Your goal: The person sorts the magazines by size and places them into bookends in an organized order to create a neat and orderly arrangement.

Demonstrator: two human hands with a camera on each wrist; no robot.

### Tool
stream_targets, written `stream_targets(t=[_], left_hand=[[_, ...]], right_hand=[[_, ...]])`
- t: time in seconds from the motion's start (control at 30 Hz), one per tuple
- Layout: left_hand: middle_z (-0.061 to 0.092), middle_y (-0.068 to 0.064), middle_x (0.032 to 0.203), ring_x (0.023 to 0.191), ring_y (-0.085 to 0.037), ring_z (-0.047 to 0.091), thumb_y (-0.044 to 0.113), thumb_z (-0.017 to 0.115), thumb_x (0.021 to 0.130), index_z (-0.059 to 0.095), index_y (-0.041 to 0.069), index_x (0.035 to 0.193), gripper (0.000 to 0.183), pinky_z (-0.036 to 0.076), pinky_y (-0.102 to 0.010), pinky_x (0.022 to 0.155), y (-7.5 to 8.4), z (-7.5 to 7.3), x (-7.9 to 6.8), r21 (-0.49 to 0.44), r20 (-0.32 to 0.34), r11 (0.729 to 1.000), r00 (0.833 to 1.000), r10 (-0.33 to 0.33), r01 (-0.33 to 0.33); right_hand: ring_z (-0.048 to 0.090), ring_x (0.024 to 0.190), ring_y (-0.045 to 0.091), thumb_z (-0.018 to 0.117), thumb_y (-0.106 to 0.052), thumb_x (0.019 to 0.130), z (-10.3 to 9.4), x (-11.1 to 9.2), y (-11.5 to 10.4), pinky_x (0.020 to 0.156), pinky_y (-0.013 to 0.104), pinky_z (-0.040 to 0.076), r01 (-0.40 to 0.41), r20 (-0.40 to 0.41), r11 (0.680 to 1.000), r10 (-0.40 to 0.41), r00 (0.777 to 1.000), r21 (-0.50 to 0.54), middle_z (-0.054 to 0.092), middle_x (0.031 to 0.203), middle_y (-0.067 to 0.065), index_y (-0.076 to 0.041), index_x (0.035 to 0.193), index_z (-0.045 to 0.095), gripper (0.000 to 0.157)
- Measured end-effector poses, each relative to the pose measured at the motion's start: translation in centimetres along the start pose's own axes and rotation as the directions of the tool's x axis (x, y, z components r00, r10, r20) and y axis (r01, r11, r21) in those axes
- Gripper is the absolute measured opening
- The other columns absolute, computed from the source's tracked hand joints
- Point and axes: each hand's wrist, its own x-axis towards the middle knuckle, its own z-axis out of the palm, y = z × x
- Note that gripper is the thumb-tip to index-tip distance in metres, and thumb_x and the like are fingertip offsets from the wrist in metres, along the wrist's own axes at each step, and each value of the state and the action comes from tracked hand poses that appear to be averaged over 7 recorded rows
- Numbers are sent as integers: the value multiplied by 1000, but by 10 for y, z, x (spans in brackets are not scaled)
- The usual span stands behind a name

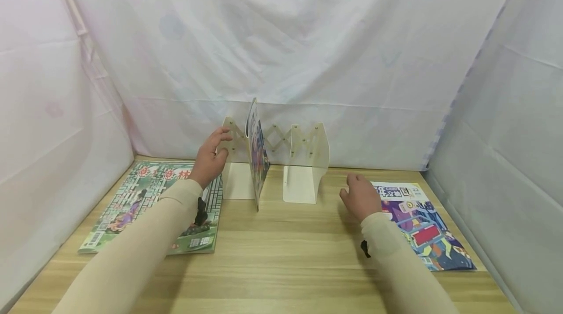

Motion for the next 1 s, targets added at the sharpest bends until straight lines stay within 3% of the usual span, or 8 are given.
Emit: stream_targets(t=[0.2,0.53,0.8,1.0], left_hand=[[41,-1,154,144,-18,32,2,47,94,61,8,126,36,37,-47,110,2,0,-1,5,6,1000,1000,-9,9],[42,-2,154,144,-18,32,2,48,94,60,6,126,35,37,-46,111,4,-1,-1,-1,0,1000,1000,-2,2],[43,-2,153,144,-18,32,1,49,93,61,7,125,34,36,-46,112,3,0,-1,2,-11,1000,1000,0,0],[43,-2,153,144,-19,33,-2,50,93,61,6,125,34,37,-46,111,3,0,0,4,-6,1000,1000,2,-2]], right_hand=[[61,82,45,61,-17,88,1,-1,28,68,57,51,-92,129,995,95,987,-32,59,106,31,9,109,55,34],[57,83,55,55,-12,89,-3,1,53,70,63,48,-139,176,986,153,972,-91,53,98,38,15,109,48,34],[58,88,54,55,-12,89,0,2,66,72,62,50,-190,277,975,216,936,-117,54,99,37,14,112,45,36],[62,80,48,57,-14,88,3,9,74,65,57,51,-178,313,974,214,926,-139,60,88,30,10,100,50,27]])
